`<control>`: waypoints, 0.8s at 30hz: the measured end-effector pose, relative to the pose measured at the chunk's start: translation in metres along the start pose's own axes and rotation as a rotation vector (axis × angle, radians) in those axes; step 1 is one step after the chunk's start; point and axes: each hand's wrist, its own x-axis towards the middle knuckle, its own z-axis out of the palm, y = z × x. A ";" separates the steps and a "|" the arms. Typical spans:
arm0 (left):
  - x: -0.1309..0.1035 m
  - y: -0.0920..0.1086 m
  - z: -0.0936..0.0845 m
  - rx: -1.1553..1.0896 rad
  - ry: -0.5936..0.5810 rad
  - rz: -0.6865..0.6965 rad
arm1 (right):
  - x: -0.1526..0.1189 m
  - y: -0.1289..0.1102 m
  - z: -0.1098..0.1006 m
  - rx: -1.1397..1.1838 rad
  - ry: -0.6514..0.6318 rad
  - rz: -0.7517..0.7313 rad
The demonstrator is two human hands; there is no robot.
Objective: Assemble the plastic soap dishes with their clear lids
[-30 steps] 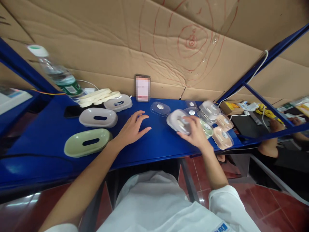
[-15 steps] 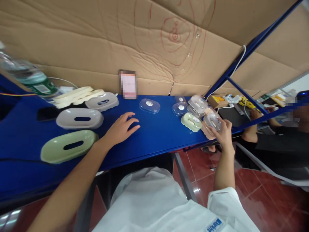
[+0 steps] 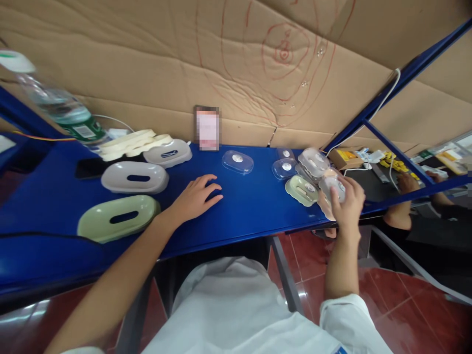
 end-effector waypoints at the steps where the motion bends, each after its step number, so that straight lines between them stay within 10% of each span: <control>1: 0.000 0.000 0.000 -0.006 -0.002 -0.002 | 0.007 -0.020 0.011 0.047 -0.048 -0.053; 10: 0.002 0.003 -0.001 0.013 0.007 -0.029 | 0.070 -0.185 0.163 0.210 -0.617 -0.403; 19: 0.007 0.010 -0.002 0.109 0.088 -0.090 | 0.047 -0.181 0.179 0.521 -0.648 -0.445; 24: 0.003 -0.006 -0.019 0.313 0.403 -0.513 | 0.049 -0.181 0.187 0.509 -0.630 -0.388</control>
